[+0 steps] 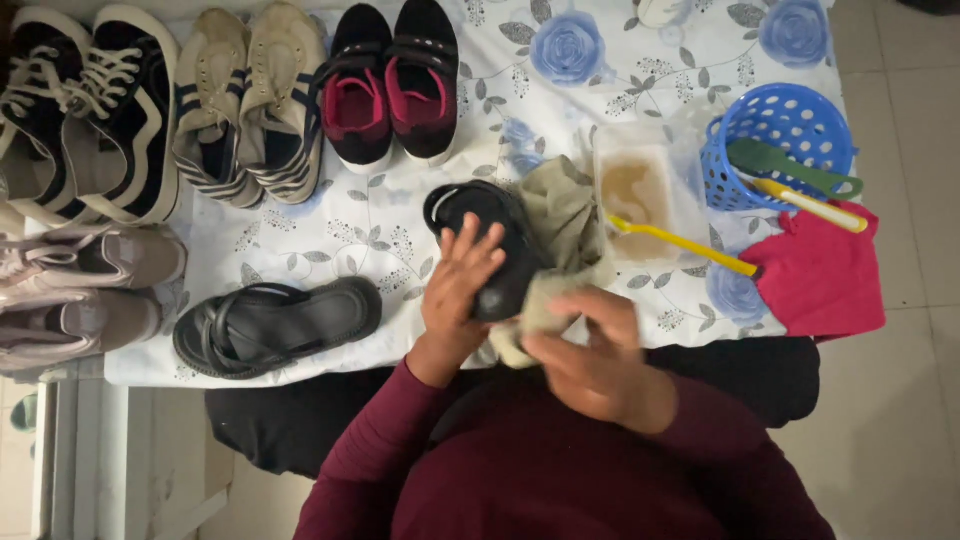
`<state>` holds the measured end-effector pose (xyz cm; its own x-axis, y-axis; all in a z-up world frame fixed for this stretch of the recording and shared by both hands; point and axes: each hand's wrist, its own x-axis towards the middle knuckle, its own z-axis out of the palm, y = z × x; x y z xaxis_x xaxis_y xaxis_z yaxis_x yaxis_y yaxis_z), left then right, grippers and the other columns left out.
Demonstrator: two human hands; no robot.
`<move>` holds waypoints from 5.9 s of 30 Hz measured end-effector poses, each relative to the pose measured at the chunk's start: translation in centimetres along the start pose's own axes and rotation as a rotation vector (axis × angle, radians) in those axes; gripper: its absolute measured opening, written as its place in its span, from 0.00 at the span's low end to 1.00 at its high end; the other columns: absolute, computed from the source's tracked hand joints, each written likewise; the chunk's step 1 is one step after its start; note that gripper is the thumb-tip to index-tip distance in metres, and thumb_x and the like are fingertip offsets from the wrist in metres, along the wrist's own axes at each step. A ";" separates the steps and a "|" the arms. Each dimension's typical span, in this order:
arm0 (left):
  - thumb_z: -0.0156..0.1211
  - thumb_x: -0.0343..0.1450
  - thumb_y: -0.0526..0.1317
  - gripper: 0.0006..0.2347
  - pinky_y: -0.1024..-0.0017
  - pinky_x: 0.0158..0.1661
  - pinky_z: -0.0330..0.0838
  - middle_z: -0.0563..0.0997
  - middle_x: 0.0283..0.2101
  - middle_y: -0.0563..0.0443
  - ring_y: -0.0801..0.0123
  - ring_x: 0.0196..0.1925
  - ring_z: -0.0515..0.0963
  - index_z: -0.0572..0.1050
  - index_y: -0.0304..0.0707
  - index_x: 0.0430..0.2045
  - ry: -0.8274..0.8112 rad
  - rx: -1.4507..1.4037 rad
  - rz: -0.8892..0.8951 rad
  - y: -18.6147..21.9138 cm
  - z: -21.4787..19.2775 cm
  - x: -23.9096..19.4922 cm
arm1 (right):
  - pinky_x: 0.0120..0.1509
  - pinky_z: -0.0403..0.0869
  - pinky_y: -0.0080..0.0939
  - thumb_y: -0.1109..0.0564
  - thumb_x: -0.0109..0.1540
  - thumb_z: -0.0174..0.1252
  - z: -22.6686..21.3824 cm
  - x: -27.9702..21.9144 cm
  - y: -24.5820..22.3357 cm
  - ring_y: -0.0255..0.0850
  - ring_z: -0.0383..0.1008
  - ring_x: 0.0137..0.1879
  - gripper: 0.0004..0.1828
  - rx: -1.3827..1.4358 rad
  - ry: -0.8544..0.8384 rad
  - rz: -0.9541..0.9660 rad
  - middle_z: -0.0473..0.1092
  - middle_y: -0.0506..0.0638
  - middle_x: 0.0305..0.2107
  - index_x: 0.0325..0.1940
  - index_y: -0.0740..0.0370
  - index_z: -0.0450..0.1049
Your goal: The person scrubs a black sandal with a yellow brush, repeatedly dipping the brush into a container of liquid. They wipe the sandal with a cloth, then continue scrubbing different areas of the sandal and wiping it again.
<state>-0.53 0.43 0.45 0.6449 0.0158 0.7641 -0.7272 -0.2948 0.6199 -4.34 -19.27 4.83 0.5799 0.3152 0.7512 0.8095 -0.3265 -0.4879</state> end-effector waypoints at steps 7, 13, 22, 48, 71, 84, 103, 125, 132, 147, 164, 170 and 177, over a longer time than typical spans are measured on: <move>0.51 0.77 0.52 0.23 0.62 0.71 0.52 0.80 0.56 0.35 0.46 0.68 0.70 0.80 0.25 0.47 0.060 0.049 0.040 -0.2 1.4 -0.8 | 0.62 0.74 0.55 0.55 0.65 0.61 3.5 4.5 -0.8 0.56 0.70 0.62 0.07 -0.241 -0.036 0.131 0.61 0.55 0.54 0.43 0.56 0.70; 0.52 0.78 0.40 0.14 0.63 0.69 0.57 0.84 0.50 0.37 0.45 0.65 0.73 0.81 0.25 0.41 0.124 0.110 0.114 0.0 1.5 -1.1 | 0.67 0.67 0.56 0.52 0.64 0.62 3.7 4.4 -0.7 0.58 0.66 0.67 0.13 0.005 0.004 0.298 0.56 0.63 0.62 0.37 0.59 0.65; 0.61 0.74 0.43 0.15 0.61 0.67 0.60 0.83 0.49 0.32 0.43 0.65 0.71 0.83 0.23 0.36 0.201 0.067 0.065 -0.3 1.0 -2.8 | 0.50 0.72 0.46 0.69 0.62 0.58 4.3 1.4 3.3 0.45 0.75 0.43 0.16 0.371 0.265 0.336 0.70 0.58 0.41 0.28 0.59 0.58; 0.69 0.64 0.60 0.31 0.37 0.69 0.45 0.75 0.57 0.21 0.21 0.68 0.60 0.76 0.23 0.40 0.306 0.115 -0.057 -1.5 1.5 -8.4 | 0.74 0.54 0.74 0.33 0.68 0.43 4.7 1.6 5.0 0.70 0.52 0.75 0.42 0.858 -0.375 0.704 0.52 0.69 0.72 0.80 0.58 0.49; 0.77 0.57 0.53 0.21 0.49 0.70 0.52 0.78 0.59 0.36 0.39 0.67 0.71 0.74 0.37 0.25 -0.149 0.158 -0.057 -3.0 0.5 -9.1 | 0.79 0.44 0.64 0.51 0.62 0.65 2.6 -2.6 8.1 0.59 0.35 0.81 0.59 0.563 -0.613 0.677 0.34 0.59 0.78 0.83 0.53 0.29; 0.69 0.52 0.66 0.43 0.45 0.67 0.61 0.74 0.49 0.36 0.36 0.57 0.75 0.72 0.31 0.55 -0.186 0.375 -0.186 -2.5 -1.5 -5.2 | 0.61 0.70 0.64 0.43 0.63 0.62 4.4 -3.1 8.2 0.66 0.72 0.57 0.51 0.008 -0.692 0.454 0.67 0.67 0.56 0.83 0.48 0.41; 0.49 0.53 0.78 0.46 0.33 0.68 0.41 0.54 0.74 0.30 0.29 0.76 0.47 0.67 0.39 0.54 -0.450 0.553 -0.235 -1.2 -1.3 -1.3 | 0.46 0.76 0.50 0.56 0.60 0.60 4.2 -3.2 6.6 0.55 0.74 0.49 0.38 -0.417 -0.657 0.414 0.65 0.54 0.45 0.76 0.46 0.62; 0.40 0.63 0.77 0.43 0.49 0.73 0.42 0.64 0.72 0.52 0.48 0.77 0.57 0.68 0.48 0.66 -0.356 0.481 -0.227 -2.9 -0.5 -2.0 | 0.52 0.63 0.55 0.52 0.56 0.61 5.6 -2.8 8.5 0.55 0.65 0.52 0.04 -0.801 -0.644 0.184 0.68 0.54 0.55 0.34 0.46 0.77; 0.17 0.68 0.76 0.44 0.50 0.71 0.46 0.68 0.69 0.50 0.45 0.74 0.61 0.68 0.48 0.65 -0.243 0.459 -0.239 -3.3 1.2 -3.1 | 0.63 0.55 0.63 0.55 0.59 0.59 5.9 -4.6 8.3 0.64 0.61 0.61 0.27 -0.261 -0.563 0.508 0.66 0.60 0.57 0.63 0.56 0.68; 0.29 0.71 0.72 0.38 0.42 0.70 0.19 0.63 0.72 0.46 0.42 0.78 0.48 0.67 0.45 0.65 -0.296 0.505 -0.312 -0.9 1.7 -2.0 | 0.59 0.52 0.57 0.52 0.66 0.52 2.3 -1.3 5.7 0.48 0.64 0.57 0.34 -0.393 -0.505 0.478 0.67 0.47 0.56 0.78 0.47 0.59; 0.38 0.70 0.71 0.37 0.47 0.73 0.25 0.64 0.72 0.45 0.49 0.78 0.53 0.71 0.42 0.62 -0.451 0.406 -0.117 -0.7 3.3 0.0 | 0.53 0.68 0.52 0.56 0.63 0.54 -7.7 -1.7 10.4 0.51 0.75 0.52 0.30 -0.952 -0.635 0.558 0.75 0.51 0.45 0.71 0.51 0.71; 0.44 0.71 0.68 0.34 0.46 0.73 0.34 0.62 0.73 0.42 0.44 0.77 0.53 0.69 0.41 0.63 -0.444 0.415 -0.157 -0.5 4.5 0.1 | 0.46 0.76 0.50 0.67 0.60 0.56 -8.4 0.2 8.5 0.58 0.74 0.54 0.32 -0.759 -0.642 0.702 0.71 0.59 0.50 0.70 0.58 0.70; 0.42 0.71 0.69 0.33 0.40 0.71 0.42 0.61 0.75 0.54 0.50 0.76 0.58 0.62 0.59 0.70 -0.663 0.680 0.077 0.3 6.7 1.1 | 0.42 0.81 0.43 0.73 0.58 0.51 -8.8 -0.8 6.7 0.56 0.68 0.58 0.33 -0.611 -0.552 0.728 0.61 0.57 0.59 0.69 0.62 0.68</move>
<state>1.54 -6.03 0.32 0.7548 -0.5102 0.4122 -0.6154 -0.7684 0.1756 -0.21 -29.60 4.84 0.9849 0.1733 -0.0033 0.1634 -0.9343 -0.3169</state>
